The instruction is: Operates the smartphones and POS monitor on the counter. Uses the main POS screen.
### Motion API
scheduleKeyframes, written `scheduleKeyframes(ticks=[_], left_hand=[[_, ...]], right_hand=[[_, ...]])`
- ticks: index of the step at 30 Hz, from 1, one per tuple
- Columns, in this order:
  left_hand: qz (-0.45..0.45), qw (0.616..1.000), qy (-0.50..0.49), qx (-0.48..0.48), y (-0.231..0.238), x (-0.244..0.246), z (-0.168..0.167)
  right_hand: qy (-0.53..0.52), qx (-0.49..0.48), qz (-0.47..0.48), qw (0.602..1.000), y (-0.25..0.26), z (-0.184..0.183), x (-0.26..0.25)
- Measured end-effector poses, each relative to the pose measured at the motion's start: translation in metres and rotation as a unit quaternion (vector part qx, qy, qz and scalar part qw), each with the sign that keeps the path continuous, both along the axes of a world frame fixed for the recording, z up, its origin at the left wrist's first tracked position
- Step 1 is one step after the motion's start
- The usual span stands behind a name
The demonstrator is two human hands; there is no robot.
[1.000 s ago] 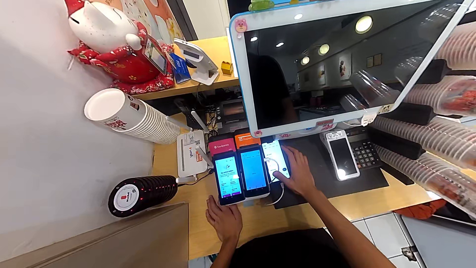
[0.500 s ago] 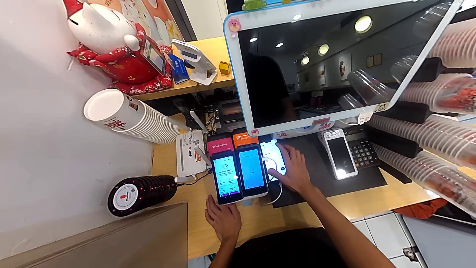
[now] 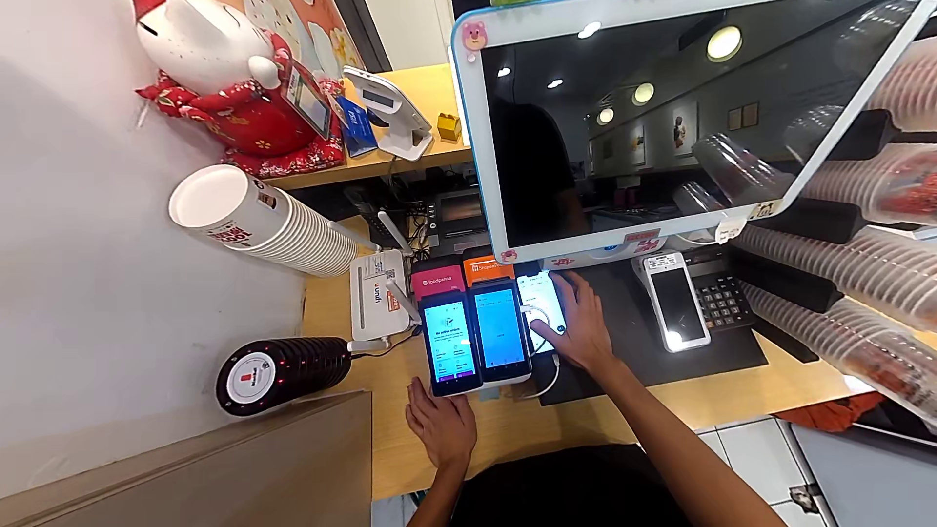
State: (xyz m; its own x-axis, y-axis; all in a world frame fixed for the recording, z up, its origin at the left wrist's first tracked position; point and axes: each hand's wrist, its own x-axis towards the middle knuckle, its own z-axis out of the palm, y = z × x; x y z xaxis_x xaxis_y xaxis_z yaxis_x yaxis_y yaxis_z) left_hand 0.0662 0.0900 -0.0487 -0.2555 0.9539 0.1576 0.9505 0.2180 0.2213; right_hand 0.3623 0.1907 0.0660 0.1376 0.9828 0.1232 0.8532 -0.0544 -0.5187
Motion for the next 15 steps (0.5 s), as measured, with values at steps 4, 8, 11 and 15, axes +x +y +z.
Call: scheduleKeyframes(ticks=[4, 8, 11, 15], left_hand=[[-0.002, 1.000, 0.003, 0.003, 0.0002, -0.0003, -0.0008], [0.000, 1.000, -0.004, 0.000, 0.0014, 0.0017, 0.0017], [0.000, 1.000, -0.004, -0.006, 0.0011, 0.0010, 0.0029], [-0.004, 1.000, -0.003, -0.006, 0.0011, 0.0002, 0.0028]], right_hand=[[0.002, 0.009, -0.001, 1.000, -0.0003, -0.0015, 0.0008], [-0.010, 0.008, 0.003, 1.000, 0.0002, -0.0014, 0.0018], [-0.012, 0.011, 0.013, 1.000, -0.0002, -0.0035, 0.0019], [0.003, 0.003, 0.035, 0.999, -0.0005, -0.0002, 0.0021]])
